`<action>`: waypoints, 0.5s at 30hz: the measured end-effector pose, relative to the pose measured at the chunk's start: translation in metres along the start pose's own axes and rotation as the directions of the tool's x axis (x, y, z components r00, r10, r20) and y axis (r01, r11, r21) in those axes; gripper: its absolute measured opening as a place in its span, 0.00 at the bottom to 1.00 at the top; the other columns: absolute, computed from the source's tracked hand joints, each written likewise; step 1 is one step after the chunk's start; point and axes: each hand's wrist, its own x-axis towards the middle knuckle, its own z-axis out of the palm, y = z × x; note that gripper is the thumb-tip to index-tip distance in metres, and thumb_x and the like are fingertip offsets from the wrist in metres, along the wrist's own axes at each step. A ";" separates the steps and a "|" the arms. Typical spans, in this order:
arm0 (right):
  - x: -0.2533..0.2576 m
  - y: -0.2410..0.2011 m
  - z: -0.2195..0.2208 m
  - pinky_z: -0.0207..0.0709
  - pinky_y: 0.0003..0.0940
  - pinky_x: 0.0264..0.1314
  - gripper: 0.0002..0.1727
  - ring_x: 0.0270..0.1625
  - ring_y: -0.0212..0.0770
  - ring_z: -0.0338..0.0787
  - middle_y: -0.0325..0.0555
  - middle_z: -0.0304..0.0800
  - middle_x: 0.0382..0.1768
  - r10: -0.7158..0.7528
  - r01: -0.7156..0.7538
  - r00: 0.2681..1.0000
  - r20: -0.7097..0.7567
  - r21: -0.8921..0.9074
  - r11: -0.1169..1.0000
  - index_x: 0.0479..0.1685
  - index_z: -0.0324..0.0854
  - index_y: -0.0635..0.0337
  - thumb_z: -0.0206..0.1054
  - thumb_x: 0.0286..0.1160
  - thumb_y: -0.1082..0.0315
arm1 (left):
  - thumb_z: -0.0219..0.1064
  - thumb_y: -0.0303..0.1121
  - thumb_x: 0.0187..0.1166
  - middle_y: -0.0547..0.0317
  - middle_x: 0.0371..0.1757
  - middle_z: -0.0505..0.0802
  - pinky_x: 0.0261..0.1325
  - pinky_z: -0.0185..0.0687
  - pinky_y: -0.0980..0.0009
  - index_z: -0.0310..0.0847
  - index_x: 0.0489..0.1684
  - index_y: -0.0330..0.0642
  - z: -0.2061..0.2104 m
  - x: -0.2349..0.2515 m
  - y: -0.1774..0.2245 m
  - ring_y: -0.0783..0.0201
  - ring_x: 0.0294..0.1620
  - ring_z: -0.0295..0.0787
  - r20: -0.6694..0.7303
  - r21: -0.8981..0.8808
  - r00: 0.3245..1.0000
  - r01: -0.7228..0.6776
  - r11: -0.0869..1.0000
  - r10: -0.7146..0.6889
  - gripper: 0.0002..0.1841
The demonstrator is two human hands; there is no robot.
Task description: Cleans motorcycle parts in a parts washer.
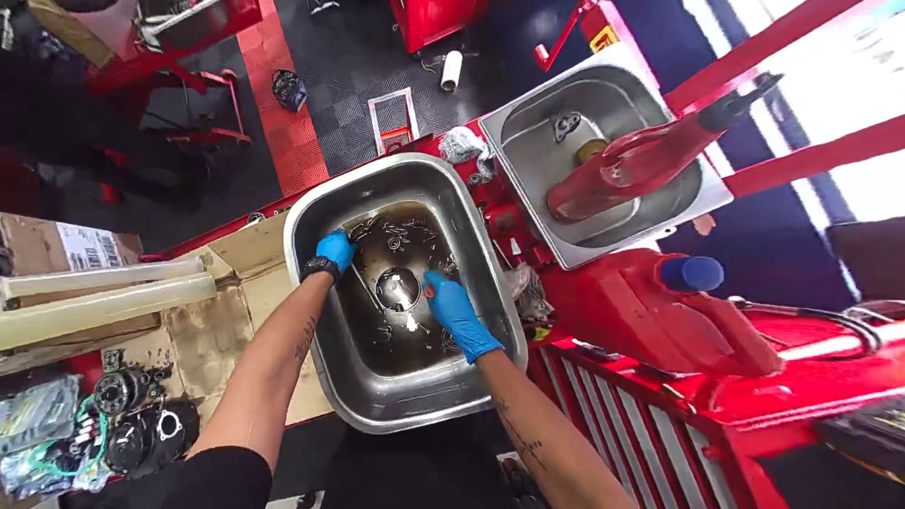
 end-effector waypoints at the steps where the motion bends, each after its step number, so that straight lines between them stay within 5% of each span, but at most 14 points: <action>1: -0.002 0.003 0.000 0.78 0.57 0.74 0.23 0.69 0.56 0.89 0.57 0.88 0.69 -0.024 0.025 0.999 -0.044 0.018 1.000 0.75 0.81 0.60 0.56 0.84 0.68 | 0.61 0.43 0.86 0.35 0.71 0.86 0.75 0.71 0.32 0.82 0.70 0.37 0.000 -0.001 0.001 0.35 0.75 0.80 0.009 0.028 1.000 -0.007 1.000 0.007 0.22; 4: 0.005 0.008 -0.004 0.77 0.55 0.75 0.23 0.71 0.56 0.88 0.57 0.87 0.70 -0.042 0.044 0.995 -0.095 0.020 0.999 0.75 0.81 0.60 0.54 0.86 0.65 | 0.60 0.33 0.84 0.33 0.66 0.89 0.71 0.75 0.31 0.84 0.65 0.36 -0.010 -0.007 0.004 0.33 0.71 0.83 0.074 0.130 0.997 -0.036 0.991 0.027 0.17; 8: 0.009 0.009 -0.013 0.79 0.57 0.73 0.23 0.69 0.57 0.89 0.57 0.87 0.71 -0.040 0.039 0.992 -0.116 -0.009 0.999 0.76 0.80 0.60 0.54 0.87 0.64 | 0.59 0.37 0.84 0.32 0.64 0.89 0.70 0.75 0.32 0.82 0.66 0.35 -0.024 -0.027 -0.002 0.33 0.70 0.84 0.103 0.095 0.994 -0.039 0.995 0.029 0.20; 12: 0.008 0.018 -0.005 0.79 0.58 0.72 0.23 0.69 0.58 0.89 0.57 0.87 0.70 -0.032 0.027 0.991 -0.134 -0.044 0.999 0.75 0.81 0.60 0.53 0.88 0.63 | 0.62 0.45 0.85 0.38 0.68 0.88 0.76 0.72 0.38 0.81 0.73 0.39 -0.025 -0.061 -0.017 0.42 0.72 0.83 0.217 -0.263 0.973 -0.018 0.965 0.078 0.25; 15: 0.006 0.021 0.002 0.79 0.58 0.73 0.24 0.69 0.59 0.89 0.59 0.87 0.70 -0.042 0.033 0.983 -0.180 -0.056 0.998 0.75 0.81 0.62 0.54 0.88 0.62 | 0.65 0.42 0.85 0.44 0.58 0.90 0.63 0.81 0.54 0.82 0.66 0.34 -0.003 -0.093 -0.031 0.56 0.56 0.87 0.216 -0.633 0.970 0.050 0.773 0.114 0.22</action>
